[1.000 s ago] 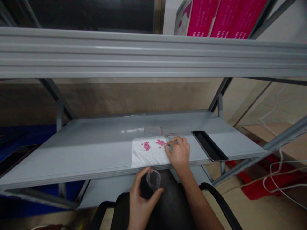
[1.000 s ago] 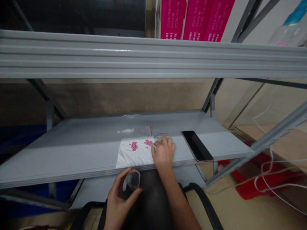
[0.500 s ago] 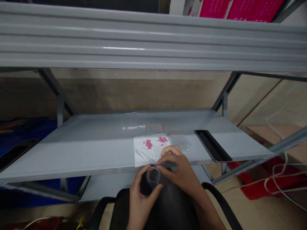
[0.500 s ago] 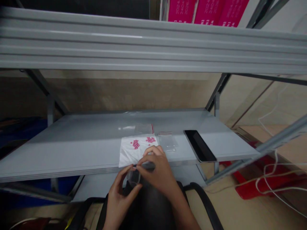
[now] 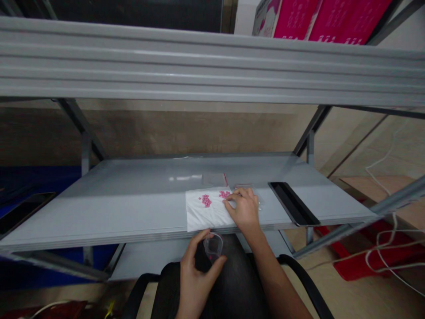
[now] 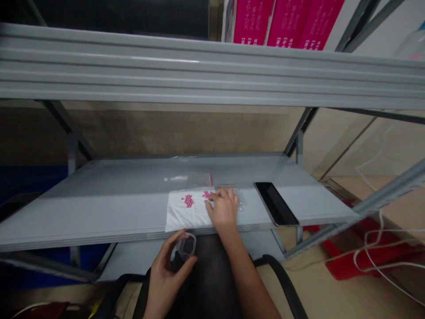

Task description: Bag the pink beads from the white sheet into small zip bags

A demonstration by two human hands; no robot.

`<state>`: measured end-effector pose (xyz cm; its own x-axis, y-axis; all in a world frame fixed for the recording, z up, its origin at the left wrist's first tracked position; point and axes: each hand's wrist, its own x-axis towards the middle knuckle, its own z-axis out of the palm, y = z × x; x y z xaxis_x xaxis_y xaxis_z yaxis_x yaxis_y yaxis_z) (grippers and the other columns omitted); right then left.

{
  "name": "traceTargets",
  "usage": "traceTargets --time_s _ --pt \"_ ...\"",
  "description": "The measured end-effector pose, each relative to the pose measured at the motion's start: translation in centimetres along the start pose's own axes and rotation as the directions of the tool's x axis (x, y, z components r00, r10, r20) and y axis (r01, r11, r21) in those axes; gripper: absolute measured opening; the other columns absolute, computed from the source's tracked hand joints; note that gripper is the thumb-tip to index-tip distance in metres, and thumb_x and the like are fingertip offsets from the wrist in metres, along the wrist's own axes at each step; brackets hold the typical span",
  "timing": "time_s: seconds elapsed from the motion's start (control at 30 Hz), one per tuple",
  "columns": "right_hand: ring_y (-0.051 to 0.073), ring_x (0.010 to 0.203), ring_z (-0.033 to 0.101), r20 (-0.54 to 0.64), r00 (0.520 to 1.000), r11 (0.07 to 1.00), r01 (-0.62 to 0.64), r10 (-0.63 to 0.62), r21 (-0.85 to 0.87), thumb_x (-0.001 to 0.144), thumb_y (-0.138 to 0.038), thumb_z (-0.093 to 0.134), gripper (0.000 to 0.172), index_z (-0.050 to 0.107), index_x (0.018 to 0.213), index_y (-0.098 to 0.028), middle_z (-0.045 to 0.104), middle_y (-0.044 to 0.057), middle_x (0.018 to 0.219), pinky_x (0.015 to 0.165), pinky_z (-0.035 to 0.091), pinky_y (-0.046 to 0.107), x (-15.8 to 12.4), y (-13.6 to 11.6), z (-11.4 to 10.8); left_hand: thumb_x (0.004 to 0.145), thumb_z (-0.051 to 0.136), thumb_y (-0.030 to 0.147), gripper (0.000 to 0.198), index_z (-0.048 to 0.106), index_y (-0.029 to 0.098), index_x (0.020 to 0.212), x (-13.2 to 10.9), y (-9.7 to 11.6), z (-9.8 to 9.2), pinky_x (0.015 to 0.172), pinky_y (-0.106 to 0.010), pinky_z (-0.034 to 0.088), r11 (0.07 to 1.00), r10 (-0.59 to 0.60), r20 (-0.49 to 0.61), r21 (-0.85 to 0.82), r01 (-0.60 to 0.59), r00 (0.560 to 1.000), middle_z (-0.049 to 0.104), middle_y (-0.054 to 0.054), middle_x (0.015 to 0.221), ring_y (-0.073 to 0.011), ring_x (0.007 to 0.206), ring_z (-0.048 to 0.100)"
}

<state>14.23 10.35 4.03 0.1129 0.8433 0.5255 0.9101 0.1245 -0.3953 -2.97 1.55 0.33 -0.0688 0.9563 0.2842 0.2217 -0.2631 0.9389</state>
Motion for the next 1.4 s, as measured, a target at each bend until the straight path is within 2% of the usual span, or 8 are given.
traceTargets --time_s 0.2,0.37,0.5,0.6,0.73,0.9,1.27,1.4 --pt "0.026 0.091 0.055 0.013 1.000 0.999 0.009 -0.009 0.045 0.079 -0.016 0.071 0.008 0.075 0.072 -0.020 0.067 0.006 0.084 0.078 0.039 0.037 0.2 -0.8 -0.4 0.070 0.075 0.027 0.042 0.066 0.022 0.111 0.2 -0.1 -0.2 0.092 -0.044 0.054 1.000 -0.005 -0.006 0.012 0.005 1.000 0.073 -0.008 0.108 -0.0280 0.103 0.069" --pt "0.019 0.085 0.059 0.121 0.966 0.862 0.142 -0.228 0.487 0.077 -0.016 0.073 0.007 0.074 0.076 -0.022 0.065 0.002 0.082 0.081 0.046 0.033 -1.7 -3.0 -4.4 0.070 0.075 0.025 0.043 0.066 0.021 0.112 0.1 -0.2 -0.1 0.093 -0.042 0.054 1.000 -0.008 0.001 0.009 0.008 1.000 0.073 -0.008 0.110 -0.0274 0.105 0.069" --pt "0.017 0.083 0.060 0.229 0.929 0.790 0.098 -0.290 0.605 0.080 -0.015 0.070 0.011 0.076 0.079 -0.024 0.065 0.001 0.084 0.079 0.047 0.032 -2.9 -3.7 -6.2 0.071 0.074 0.024 0.044 0.065 0.022 0.114 -0.1 -0.2 0.0 0.094 -0.042 0.053 1.000 0.000 0.009 -0.017 0.000 1.000 0.072 -0.008 0.114 -0.0272 0.108 0.067" --pt "0.019 0.082 0.061 0.147 0.967 0.830 0.097 -0.210 0.549 0.084 -0.017 0.065 0.011 0.074 0.080 -0.022 0.066 0.003 0.081 0.078 0.047 0.033 -2.5 -2.1 -5.4 0.071 0.074 0.023 0.045 0.064 0.022 0.115 -0.2 0.0 -0.1 0.093 -0.042 0.054 1.000 0.003 0.006 -0.010 -0.003 1.000 0.073 -0.008 0.112 -0.0271 0.106 0.068" --pt "0.025 0.089 0.057 -0.041 0.998 0.983 0.056 -0.049 0.176 0.082 -0.017 0.065 0.011 0.075 0.079 -0.019 0.067 0.008 0.087 0.081 0.042 0.039 -0.6 0.9 -3.4 0.071 0.075 0.022 0.046 0.064 0.022 0.115 -0.3 0.2 -0.1 0.093 -0.042 0.055 1.000 0.025 0.000 0.001 -0.025 1.000 0.073 -0.008 0.113 -0.0273 0.106 0.068" --pt "0.030 0.100 0.052 0.033 0.999 0.991 -0.024 0.028 -0.129 0.083 -0.019 0.067 0.012 0.078 0.084 -0.021 0.067 0.010 0.100 0.077 0.037 0.038 1.3 1.9 -1.9 0.071 0.076 0.022 0.050 0.061 0.023 0.119 -0.5 -0.1 0.1 0.096 -0.043 0.053 0.998 0.048 0.044 -0.034 -0.047 0.998 0.072 -0.009 0.116 -0.0270 0.108 0.068" --pt "0.031 0.100 0.053 0.066 0.997 0.996 -0.023 0.029 -0.084 0.078 -0.017 0.072 0.006 0.077 0.077 -0.019 0.068 0.011 0.097 0.078 0.036 0.039 2.0 1.9 -0.8 0.075 0.075 0.024 0.049 0.059 0.026 0.121 -0.4 -0.7 -0.1 0.098 -0.044 0.052 0.997 0.071 0.054 -0.034 -0.069 0.996 0.070 -0.007 0.119 -0.0266 0.111 0.066" --pt "0.024 0.094 0.056 0.095 0.988 0.977 0.099 -0.119 0.191 0.077 -0.015 0.073 0.005 0.075 0.076 -0.020 0.065 0.006 0.090 0.083 0.041 0.037 0.4 0.4 -3.1 0.074 0.075 0.024 0.048 0.060 0.026 0.119 -0.5 -0.7 0.1 0.097 -0.044 0.052 0.998 0.058 0.046 -0.018 -0.057 0.997 0.070 -0.007 0.118 -0.0265 0.110 0.067"
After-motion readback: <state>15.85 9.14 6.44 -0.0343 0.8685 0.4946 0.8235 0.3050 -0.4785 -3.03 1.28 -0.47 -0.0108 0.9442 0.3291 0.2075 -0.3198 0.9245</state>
